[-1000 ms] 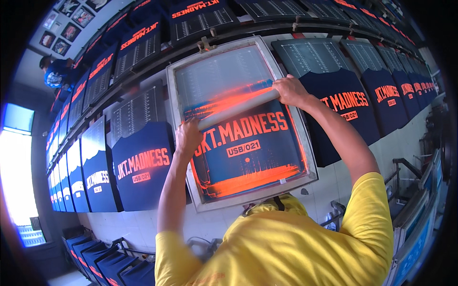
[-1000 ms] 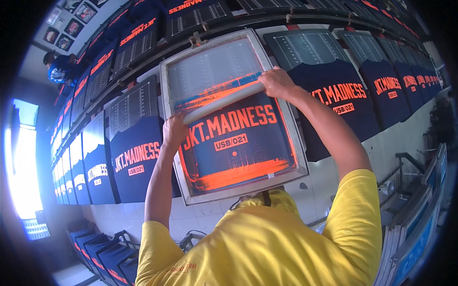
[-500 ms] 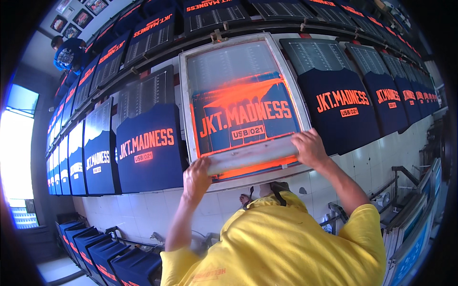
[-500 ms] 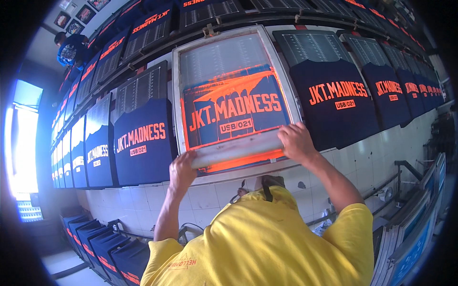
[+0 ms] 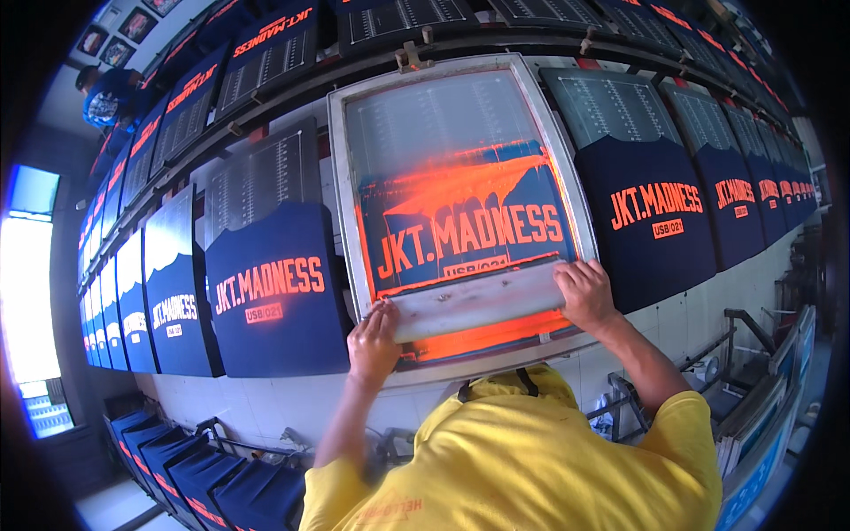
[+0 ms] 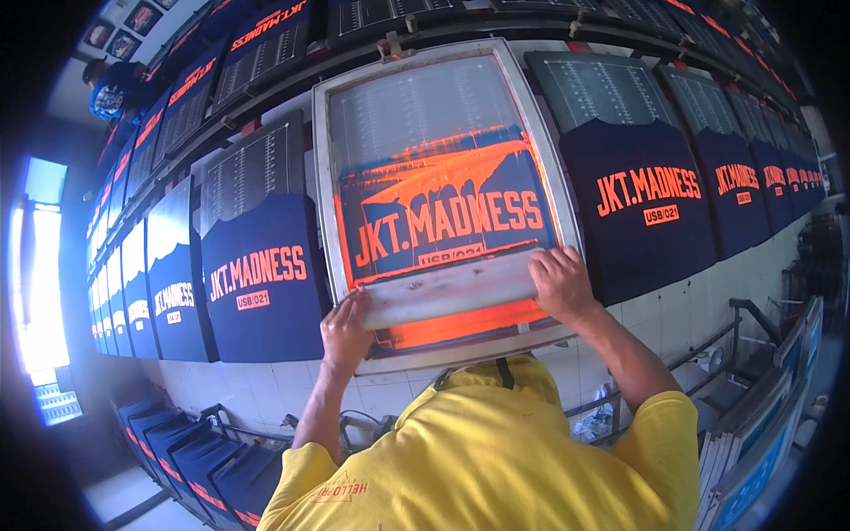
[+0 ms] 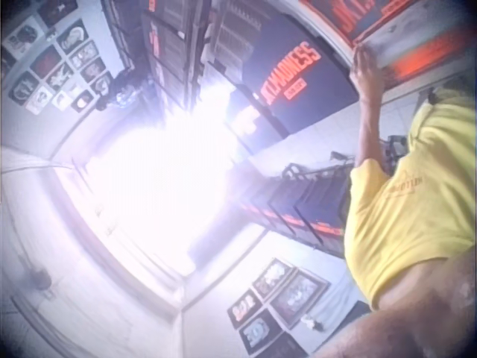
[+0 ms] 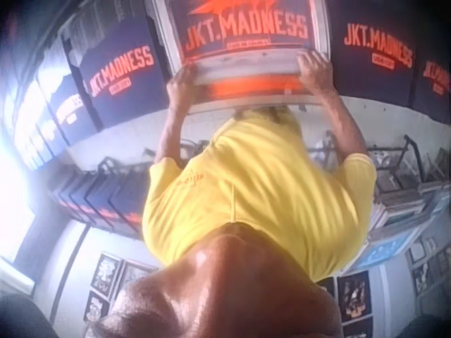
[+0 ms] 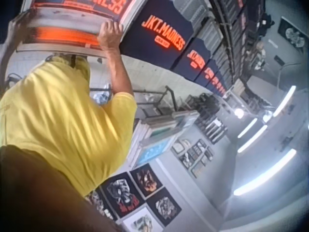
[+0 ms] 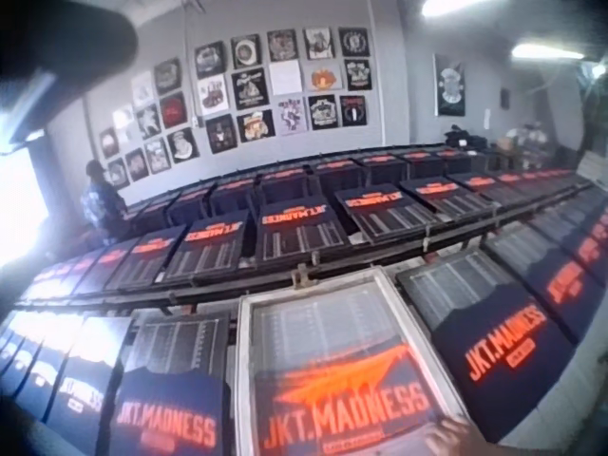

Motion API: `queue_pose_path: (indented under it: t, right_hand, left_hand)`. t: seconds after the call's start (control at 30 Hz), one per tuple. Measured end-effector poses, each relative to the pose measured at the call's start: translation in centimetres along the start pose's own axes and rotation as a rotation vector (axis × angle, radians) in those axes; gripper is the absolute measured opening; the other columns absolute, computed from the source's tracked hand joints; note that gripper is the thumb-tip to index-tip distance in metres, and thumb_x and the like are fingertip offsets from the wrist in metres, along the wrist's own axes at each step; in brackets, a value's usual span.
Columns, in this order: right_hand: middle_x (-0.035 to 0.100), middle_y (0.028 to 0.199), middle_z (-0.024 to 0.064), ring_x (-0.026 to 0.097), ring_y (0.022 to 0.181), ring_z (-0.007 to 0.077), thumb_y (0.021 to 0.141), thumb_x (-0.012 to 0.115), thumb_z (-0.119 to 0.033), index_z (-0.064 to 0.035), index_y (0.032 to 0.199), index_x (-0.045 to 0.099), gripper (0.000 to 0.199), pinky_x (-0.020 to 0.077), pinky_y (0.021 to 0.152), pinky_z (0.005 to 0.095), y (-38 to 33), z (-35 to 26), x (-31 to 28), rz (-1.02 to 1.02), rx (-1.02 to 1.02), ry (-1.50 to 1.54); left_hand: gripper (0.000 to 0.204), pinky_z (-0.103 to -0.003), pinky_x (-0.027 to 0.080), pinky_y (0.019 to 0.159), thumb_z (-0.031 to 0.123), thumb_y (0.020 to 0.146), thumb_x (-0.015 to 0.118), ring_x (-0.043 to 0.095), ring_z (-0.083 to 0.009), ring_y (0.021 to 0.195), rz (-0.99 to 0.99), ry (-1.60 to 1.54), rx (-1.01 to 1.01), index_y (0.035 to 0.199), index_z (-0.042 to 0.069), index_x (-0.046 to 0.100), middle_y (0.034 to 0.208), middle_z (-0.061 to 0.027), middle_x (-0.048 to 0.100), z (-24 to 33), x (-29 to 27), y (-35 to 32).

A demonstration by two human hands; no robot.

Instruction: The person performs screen printing by lowering a screen onto a shirt, spreading orange ink with a squeegee, and then raising the screen to reveal the printed design.

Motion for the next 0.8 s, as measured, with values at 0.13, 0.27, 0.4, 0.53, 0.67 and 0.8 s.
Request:
queue_pose_path:
  t: [0.13,0.27,0.4,0.53,0.67,0.8]
  right_hand:
    - [0.064,0.091,0.0084,0.06,0.081,0.0257,0.06,0.063,0.005,-0.0034,0.086,0.058,0.028,0.0405,0.071,0.0384,4.7,3.2,1.8,0.007,-0.018,-0.008]
    - [0.063,0.084,0.0092,0.061,0.079,0.0276,0.061,0.067,0.0,-0.0044,0.083,0.058,0.024,0.0417,0.073,0.0398,9.8,5.9,2.8,0.022,-0.032,-0.021]
    - [0.065,0.079,0.0116,0.064,0.082,0.0295,0.065,0.062,0.0,-0.0036,0.078,0.062,0.014,0.0444,0.079,0.0398,13.4,8.0,2.8,-0.09,0.037,-0.003]
    - [0.067,0.075,0.0144,0.067,0.08,0.0321,0.065,0.063,-0.001,-0.0034,0.073,0.063,0.009,0.0459,0.08,0.0413,14.6,8.8,3.0,-0.141,0.049,0.025]
    - [0.067,0.072,0.0165,0.067,0.076,0.0343,0.068,0.064,-0.004,-0.0032,0.071,0.065,0.003,0.0458,0.082,0.0425,15.9,9.2,1.7,-0.165,0.053,-0.012]
    - [0.068,0.073,0.0149,0.067,0.077,0.033,0.069,0.064,-0.006,-0.0044,0.073,0.065,0.004,0.0453,0.082,0.0435,16.0,8.3,-1.2,-0.126,0.061,0.012]
  left_hand:
    - [0.04,-0.037,0.059,0.08,-0.006,0.065,0.061,0.069,-0.0297,0.1,0.016,0.008,0.035,0.104,0.0,0.065,0.106,-0.0147,0.07,-3.5,0.7,5.3]
    - [0.038,-0.04,0.059,0.075,-0.006,0.065,0.063,0.069,-0.0309,0.09,-0.041,-0.04,-0.006,0.101,0.002,0.063,0.101,-0.0132,0.07,-6.1,1.1,10.6]
    - [0.03,-0.043,0.056,0.071,-0.005,0.066,0.063,0.068,-0.0341,0.079,-0.014,-0.069,-0.009,0.094,0.005,0.065,0.087,-0.0133,0.069,-7.1,0.8,14.5]
    - [0.03,-0.046,0.055,0.075,-0.003,0.067,0.061,0.067,-0.038,0.081,-0.122,-0.022,-0.079,0.094,0.005,0.068,0.087,-0.0165,0.069,-7.5,0.2,15.5]
    - [0.036,-0.046,0.055,0.081,-0.002,0.068,0.059,0.068,-0.0392,0.088,-0.223,0.035,-0.143,0.101,0.004,0.071,0.094,-0.0202,0.07,-7.9,-0.9,17.3]
    - [0.036,-0.046,0.055,0.083,-0.001,0.069,0.06,0.068,-0.039,0.088,-0.12,0.023,-0.109,0.103,0.004,0.072,0.092,-0.0193,0.071,-6.5,-2.9,16.5]
Point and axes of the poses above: each hand's wrist, its own y-axis towards the middle knuckle, its own x-axis out of the palm, z = x × y, the point moved 3 cm from there along y, towards the middle knuckle
